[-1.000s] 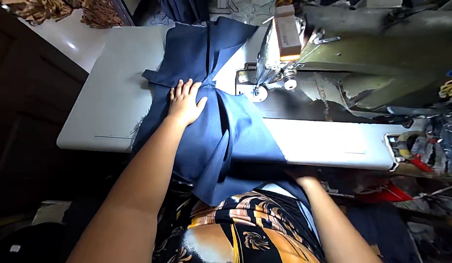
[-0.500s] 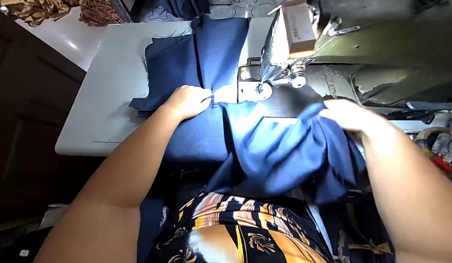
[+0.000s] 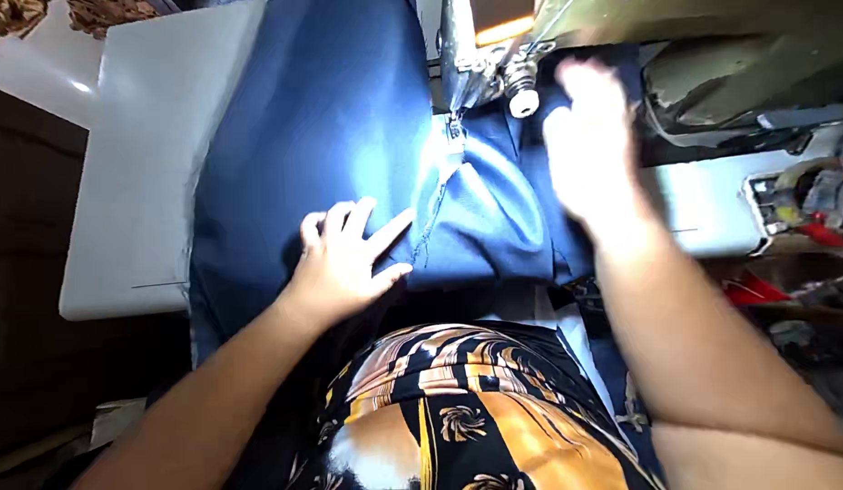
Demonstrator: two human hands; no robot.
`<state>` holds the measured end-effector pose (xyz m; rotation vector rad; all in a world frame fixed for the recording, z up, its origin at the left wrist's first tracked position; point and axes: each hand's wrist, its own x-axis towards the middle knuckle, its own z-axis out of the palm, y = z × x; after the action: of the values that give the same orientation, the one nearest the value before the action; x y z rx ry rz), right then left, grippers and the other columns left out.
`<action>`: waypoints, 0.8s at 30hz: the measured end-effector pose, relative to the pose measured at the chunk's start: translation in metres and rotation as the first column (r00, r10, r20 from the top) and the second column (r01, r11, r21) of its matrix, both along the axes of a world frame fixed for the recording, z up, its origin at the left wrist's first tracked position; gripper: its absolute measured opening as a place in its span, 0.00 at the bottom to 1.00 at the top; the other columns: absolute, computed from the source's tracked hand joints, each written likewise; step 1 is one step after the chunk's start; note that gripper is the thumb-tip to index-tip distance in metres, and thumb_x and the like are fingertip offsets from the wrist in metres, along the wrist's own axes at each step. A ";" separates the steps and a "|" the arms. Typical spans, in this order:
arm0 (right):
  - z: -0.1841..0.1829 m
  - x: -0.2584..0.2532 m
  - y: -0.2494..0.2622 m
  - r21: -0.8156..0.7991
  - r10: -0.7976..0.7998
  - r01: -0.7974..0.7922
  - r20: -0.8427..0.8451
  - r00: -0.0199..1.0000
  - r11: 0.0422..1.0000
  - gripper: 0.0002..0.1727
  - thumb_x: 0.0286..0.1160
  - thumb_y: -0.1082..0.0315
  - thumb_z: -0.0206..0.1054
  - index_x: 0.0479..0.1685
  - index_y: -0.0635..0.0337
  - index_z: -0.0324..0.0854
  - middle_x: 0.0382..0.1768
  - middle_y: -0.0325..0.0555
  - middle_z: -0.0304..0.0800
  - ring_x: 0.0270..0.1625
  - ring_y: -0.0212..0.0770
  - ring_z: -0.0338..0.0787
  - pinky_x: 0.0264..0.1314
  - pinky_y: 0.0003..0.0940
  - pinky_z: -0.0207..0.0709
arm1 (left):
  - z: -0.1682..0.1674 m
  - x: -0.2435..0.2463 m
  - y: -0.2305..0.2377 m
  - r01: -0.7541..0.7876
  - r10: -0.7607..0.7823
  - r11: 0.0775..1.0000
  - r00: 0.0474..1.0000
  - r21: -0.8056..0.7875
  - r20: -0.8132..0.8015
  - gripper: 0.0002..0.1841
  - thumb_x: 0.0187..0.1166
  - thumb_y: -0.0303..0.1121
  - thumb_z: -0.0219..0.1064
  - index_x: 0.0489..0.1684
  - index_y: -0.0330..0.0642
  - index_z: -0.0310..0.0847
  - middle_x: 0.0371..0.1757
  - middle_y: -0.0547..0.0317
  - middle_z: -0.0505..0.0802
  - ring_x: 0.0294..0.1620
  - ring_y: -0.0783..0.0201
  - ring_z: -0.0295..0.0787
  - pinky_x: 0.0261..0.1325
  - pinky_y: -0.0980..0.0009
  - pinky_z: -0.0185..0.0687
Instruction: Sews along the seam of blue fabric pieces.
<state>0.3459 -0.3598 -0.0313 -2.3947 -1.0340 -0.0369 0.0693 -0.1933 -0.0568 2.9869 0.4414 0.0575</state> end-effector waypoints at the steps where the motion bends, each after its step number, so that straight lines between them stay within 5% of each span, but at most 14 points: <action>1: -0.007 -0.025 -0.007 -0.034 0.063 -0.064 -0.036 0.997 0.997 0.31 0.89 0.54 0.46 0.90 0.50 0.65 0.90 0.62 0.61 0.93 0.68 0.53 0.86 0.82 0.39 | -0.007 0.007 0.009 0.040 -0.040 0.999 0.999 -0.024 -0.029 0.34 0.79 0.71 0.44 0.88 0.82 0.63 0.91 0.49 0.69 0.92 0.34 0.54 0.77 0.18 0.44; 3: -0.033 -0.040 -0.018 -0.182 0.127 -0.137 -0.065 0.990 0.974 0.32 0.89 0.42 0.45 0.93 0.30 0.60 0.93 0.56 0.54 0.95 0.69 0.44 0.82 0.88 0.30 | -0.018 0.019 0.010 0.019 -0.023 0.999 0.997 -0.050 -0.076 0.35 0.80 0.71 0.42 0.91 0.83 0.56 0.97 0.56 0.54 0.96 0.32 0.34 0.76 0.11 0.28; 7: -0.046 0.022 -0.004 -0.339 0.207 -0.184 0.034 0.978 0.923 0.34 0.87 0.34 0.43 0.92 0.26 0.60 0.94 0.59 0.52 0.94 0.75 0.43 0.78 0.93 0.31 | -0.017 0.040 -0.043 -0.173 0.167 0.984 0.977 -0.032 -0.129 0.36 0.86 0.67 0.39 0.96 0.76 0.49 0.98 0.50 0.51 0.95 0.25 0.31 0.70 0.06 0.28; 9: -0.042 0.048 0.010 -0.374 0.273 -0.240 0.037 0.961 0.896 0.36 0.86 0.32 0.40 0.93 0.26 0.58 0.95 0.55 0.48 0.95 0.72 0.41 0.79 0.91 0.30 | -0.006 0.054 -0.053 -0.165 0.164 0.986 0.983 -0.009 -0.084 0.33 0.89 0.61 0.41 0.91 0.63 0.63 0.89 0.41 0.69 0.91 0.24 0.51 0.72 0.09 0.37; 11: -0.042 0.058 0.020 -0.383 0.321 -0.283 0.037 0.946 0.879 0.36 0.84 0.31 0.38 0.93 0.23 0.57 0.96 0.49 0.47 0.96 0.68 0.39 0.79 0.90 0.29 | 0.000 0.075 -0.037 -0.136 0.137 0.991 0.989 -0.021 0.060 0.27 0.89 0.55 0.49 0.76 0.50 0.78 0.69 0.45 0.86 0.74 0.37 0.76 0.68 0.27 0.59; 14: -0.041 0.059 0.027 -0.385 0.339 -0.301 0.033 0.940 0.872 0.36 0.84 0.32 0.39 0.93 0.22 0.58 0.96 0.46 0.47 0.97 0.65 0.39 0.80 0.90 0.28 | 0.000 0.104 -0.003 -0.083 0.086 0.992 0.996 -0.097 0.037 0.31 0.86 0.55 0.58 0.79 0.42 0.73 0.68 0.42 0.86 0.68 0.40 0.84 0.60 0.33 0.72; 18: -0.041 0.060 0.026 -0.383 0.332 -0.295 0.033 0.943 0.875 0.35 0.84 0.31 0.39 0.92 0.21 0.57 0.96 0.43 0.48 0.97 0.64 0.39 0.81 0.89 0.28 | 0.002 0.114 0.015 0.055 -0.056 0.997 0.998 -0.057 -0.008 0.14 0.93 0.39 0.52 0.55 0.38 0.79 0.43 0.42 0.92 0.45 0.39 0.93 0.43 0.40 0.82; 20: -0.042 0.060 0.026 -0.387 0.332 -0.297 0.027 0.943 0.873 0.36 0.84 0.31 0.38 0.92 0.21 0.57 0.97 0.42 0.47 0.97 0.63 0.39 0.81 0.89 0.28 | 0.011 0.103 0.014 0.026 -0.020 0.999 0.993 -0.047 0.113 0.15 0.93 0.37 0.50 0.59 0.38 0.79 0.42 0.41 0.92 0.43 0.39 0.94 0.43 0.40 0.84; 22: -0.042 0.061 0.027 -0.364 0.339 -0.308 0.022 0.941 0.879 0.36 0.85 0.32 0.40 0.93 0.26 0.58 0.96 0.41 0.48 0.97 0.63 0.40 0.80 0.90 0.27 | 0.013 0.086 0.012 0.019 0.000 0.999 0.912 -0.040 0.410 0.15 0.92 0.35 0.53 0.60 0.37 0.83 0.45 0.44 0.95 0.43 0.48 0.95 0.46 0.50 0.87; 24: -0.041 0.064 0.028 -0.342 0.357 -0.328 0.023 0.934 0.881 0.37 0.86 0.35 0.42 0.93 0.33 0.59 0.96 0.40 0.51 0.97 0.62 0.41 0.79 0.92 0.28 | 0.003 0.068 0.008 0.162 -0.077 0.980 0.840 -0.114 0.537 0.15 0.87 0.35 0.58 0.57 0.35 0.86 0.53 0.44 0.94 0.54 0.54 0.92 0.56 0.56 0.84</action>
<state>0.4101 -0.3313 -0.0727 -2.4774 -1.6059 0.1781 0.1370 -0.1850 -0.0540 2.6708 0.1773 0.7791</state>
